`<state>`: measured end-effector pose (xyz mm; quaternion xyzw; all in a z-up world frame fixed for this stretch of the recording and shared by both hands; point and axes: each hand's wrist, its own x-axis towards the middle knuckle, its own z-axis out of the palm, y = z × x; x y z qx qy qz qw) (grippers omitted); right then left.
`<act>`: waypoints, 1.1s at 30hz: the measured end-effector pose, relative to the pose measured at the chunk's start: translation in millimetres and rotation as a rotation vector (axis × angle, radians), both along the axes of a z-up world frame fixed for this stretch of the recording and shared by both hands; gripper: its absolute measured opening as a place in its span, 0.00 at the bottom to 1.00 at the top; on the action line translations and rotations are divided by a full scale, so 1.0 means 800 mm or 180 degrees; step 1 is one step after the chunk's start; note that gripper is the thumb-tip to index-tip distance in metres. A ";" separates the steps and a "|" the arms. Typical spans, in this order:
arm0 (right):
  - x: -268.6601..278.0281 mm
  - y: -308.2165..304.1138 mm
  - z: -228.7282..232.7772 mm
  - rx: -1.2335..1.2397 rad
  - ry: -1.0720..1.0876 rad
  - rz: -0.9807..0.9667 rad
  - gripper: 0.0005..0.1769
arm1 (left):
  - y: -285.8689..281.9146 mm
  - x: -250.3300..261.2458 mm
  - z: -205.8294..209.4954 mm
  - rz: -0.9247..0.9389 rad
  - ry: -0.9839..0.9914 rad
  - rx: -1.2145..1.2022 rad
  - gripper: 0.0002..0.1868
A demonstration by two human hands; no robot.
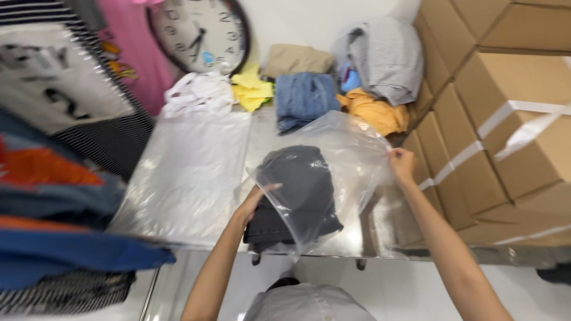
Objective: Packing clothing items into cardboard boxes and organizing them on a packing table.
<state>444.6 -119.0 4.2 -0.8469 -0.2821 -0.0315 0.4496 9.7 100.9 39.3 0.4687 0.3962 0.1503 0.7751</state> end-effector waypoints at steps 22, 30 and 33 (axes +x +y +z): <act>-0.093 -0.004 0.050 -0.1373 -0.0829 -0.0302 0.30 | -0.024 -0.222 -0.039 0.2080 -0.0721 -0.0888 0.34; -0.071 0.062 0.047 -0.0108 -0.0142 0.0978 0.23 | 0.023 -0.070 0.053 0.1972 -0.1162 -0.1133 0.32; -0.070 0.082 0.066 0.0082 0.0424 0.1107 0.24 | 0.061 0.004 0.091 0.1781 -0.1362 -0.1134 0.37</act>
